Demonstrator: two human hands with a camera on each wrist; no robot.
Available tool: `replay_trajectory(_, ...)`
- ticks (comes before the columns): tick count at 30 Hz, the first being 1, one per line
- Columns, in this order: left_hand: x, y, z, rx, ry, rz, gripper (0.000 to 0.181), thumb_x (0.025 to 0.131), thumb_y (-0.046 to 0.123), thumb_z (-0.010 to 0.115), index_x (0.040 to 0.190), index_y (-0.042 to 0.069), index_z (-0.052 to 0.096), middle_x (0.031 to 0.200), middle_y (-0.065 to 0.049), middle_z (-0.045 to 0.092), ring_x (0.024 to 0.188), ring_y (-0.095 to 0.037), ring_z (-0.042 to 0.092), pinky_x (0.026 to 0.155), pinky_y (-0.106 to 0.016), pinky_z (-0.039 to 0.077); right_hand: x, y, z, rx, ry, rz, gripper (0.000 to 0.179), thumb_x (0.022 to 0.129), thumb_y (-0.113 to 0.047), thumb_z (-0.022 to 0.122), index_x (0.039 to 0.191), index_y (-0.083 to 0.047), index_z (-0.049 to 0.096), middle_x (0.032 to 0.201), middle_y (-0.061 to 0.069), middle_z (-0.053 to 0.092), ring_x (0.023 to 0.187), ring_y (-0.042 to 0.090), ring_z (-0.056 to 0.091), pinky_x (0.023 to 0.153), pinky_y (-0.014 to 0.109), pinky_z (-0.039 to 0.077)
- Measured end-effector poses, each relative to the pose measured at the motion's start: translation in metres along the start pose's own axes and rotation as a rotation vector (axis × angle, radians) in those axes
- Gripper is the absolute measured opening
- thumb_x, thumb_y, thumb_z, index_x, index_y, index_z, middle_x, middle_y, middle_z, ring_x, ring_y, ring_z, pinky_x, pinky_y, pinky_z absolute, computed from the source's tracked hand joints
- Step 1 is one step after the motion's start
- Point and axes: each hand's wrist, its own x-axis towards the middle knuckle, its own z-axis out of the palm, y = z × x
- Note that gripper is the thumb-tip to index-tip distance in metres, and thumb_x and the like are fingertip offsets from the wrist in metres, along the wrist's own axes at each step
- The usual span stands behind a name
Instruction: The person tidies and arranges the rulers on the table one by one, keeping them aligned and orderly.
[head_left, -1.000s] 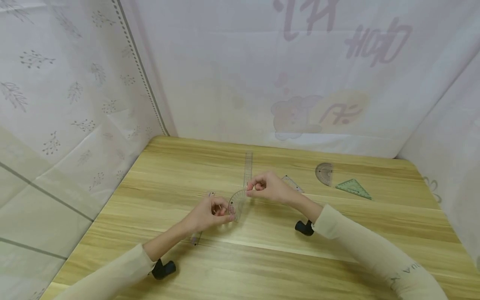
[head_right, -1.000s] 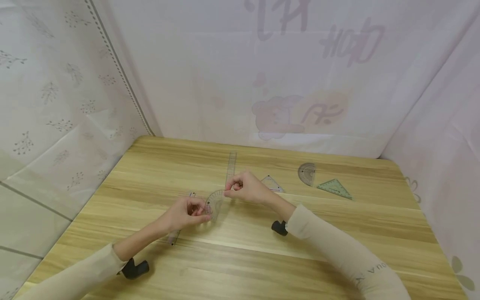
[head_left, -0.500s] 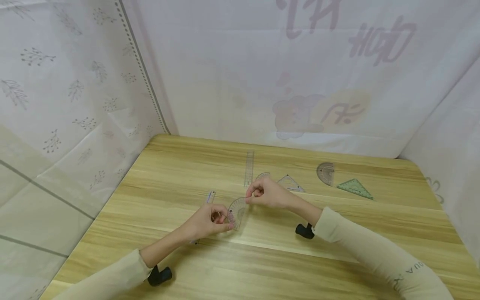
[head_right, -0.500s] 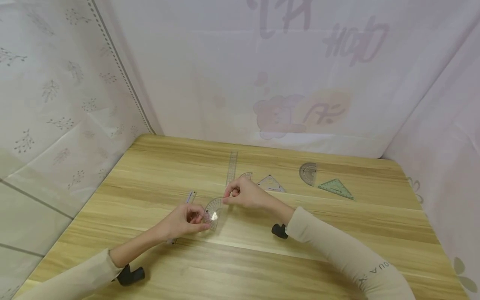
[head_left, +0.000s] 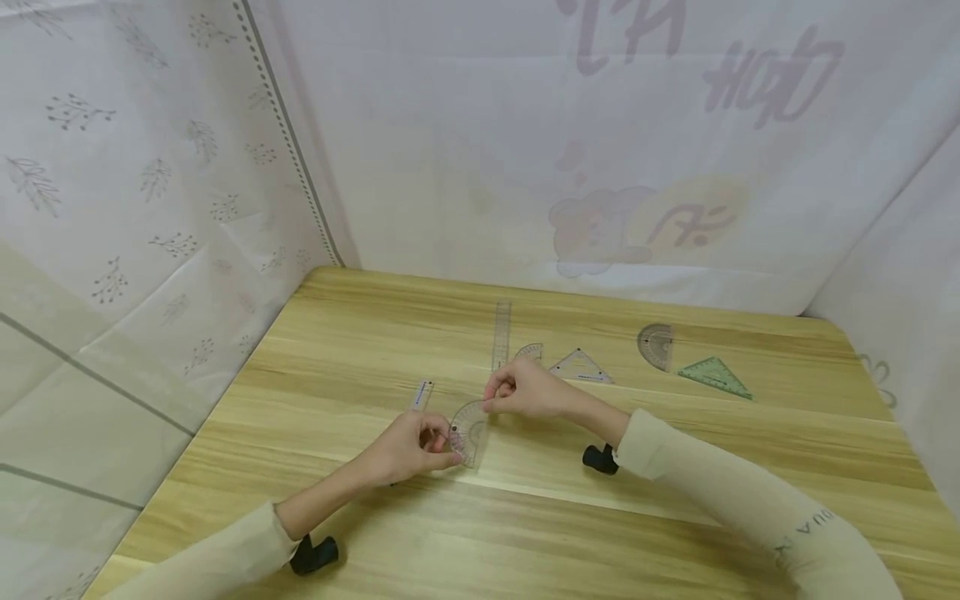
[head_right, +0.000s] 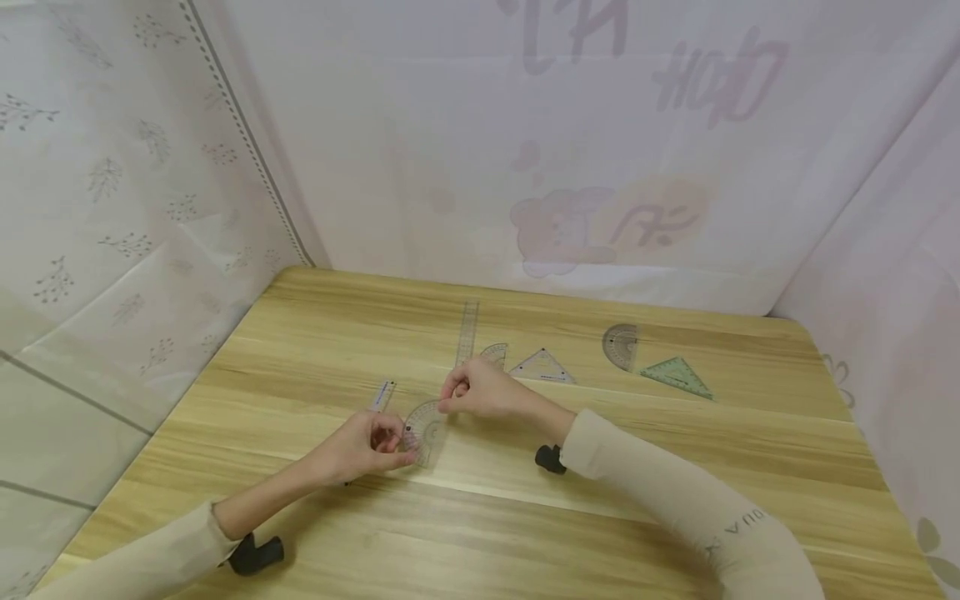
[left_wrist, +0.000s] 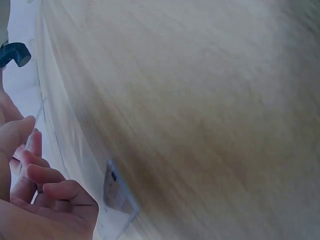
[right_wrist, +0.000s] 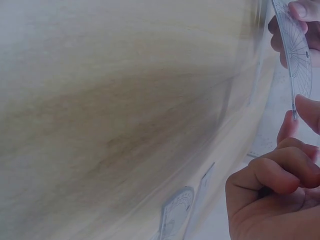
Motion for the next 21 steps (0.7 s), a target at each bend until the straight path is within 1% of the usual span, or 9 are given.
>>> replay_trajectory(6, -0.004, 0.0, -0.006, -0.003, 0.024, 0.0, 0.039, 0.087, 0.014, 0.083, 0.07, 0.013, 0.049, 0.07, 0.004, 0.046, 0.058, -0.007, 0.04, 0.055, -0.022, 0.033, 0.007, -0.003, 0.002, -0.036, 0.007, 0.03, 0.005, 0.092, -0.01, 0.076, 0.089, -0.009, 0.073, 0.056, -0.007, 0.039, 0.049, 0.006, 0.031, 0.047, 0.021, 0.026)
replay_trajectory(9, -0.006, 0.001, -0.008, -0.008, 0.029, -0.023, 0.04, 0.087, 0.014, 0.083, 0.07, 0.013, 0.047, 0.069, 0.004, 0.045, 0.056, -0.006, 0.038, 0.052, -0.021, 0.032, 0.011, -0.004, 0.003, -0.064, 0.004, 0.03, 0.006, 0.093, -0.013, 0.076, 0.088, -0.011, 0.073, 0.056, -0.008, 0.039, 0.049, 0.006, 0.031, 0.048, 0.021, 0.026)
replay_trajectory(15, -0.01, 0.002, -0.012, 0.006, 0.037, -0.07, 0.039, 0.088, 0.012, 0.082, 0.07, 0.012, 0.047, 0.067, 0.005, 0.044, 0.051, -0.003, 0.035, 0.046, -0.02, 0.028, 0.019, -0.005, 0.006, -0.069, -0.019, 0.033, 0.008, 0.092, -0.012, 0.076, 0.085, -0.012, 0.074, 0.056, -0.007, 0.042, 0.049, 0.006, 0.032, 0.048, 0.022, 0.026)
replay_trajectory(17, -0.011, 0.002, -0.012, 0.014, 0.038, -0.081, 0.039, 0.088, 0.011, 0.082, 0.07, 0.011, 0.047, 0.066, 0.005, 0.044, 0.05, -0.004, 0.035, 0.046, -0.02, 0.028, 0.02, -0.004, 0.008, -0.082, -0.02, 0.032, 0.009, 0.092, -0.013, 0.077, 0.083, -0.012, 0.074, 0.056, -0.008, 0.043, 0.049, 0.005, 0.032, 0.047, 0.021, 0.026)
replay_trajectory(21, -0.012, 0.002, -0.012, 0.044, 0.034, -0.096, 0.039, 0.087, 0.007, 0.082, 0.069, 0.011, 0.047, 0.064, 0.005, 0.046, 0.05, -0.004, 0.036, 0.045, -0.019, 0.029, 0.023, -0.003, 0.01, -0.073, -0.038, 0.03, 0.01, 0.092, -0.014, 0.077, 0.083, -0.011, 0.074, 0.056, -0.008, 0.044, 0.048, 0.005, 0.032, 0.047, 0.021, 0.027)
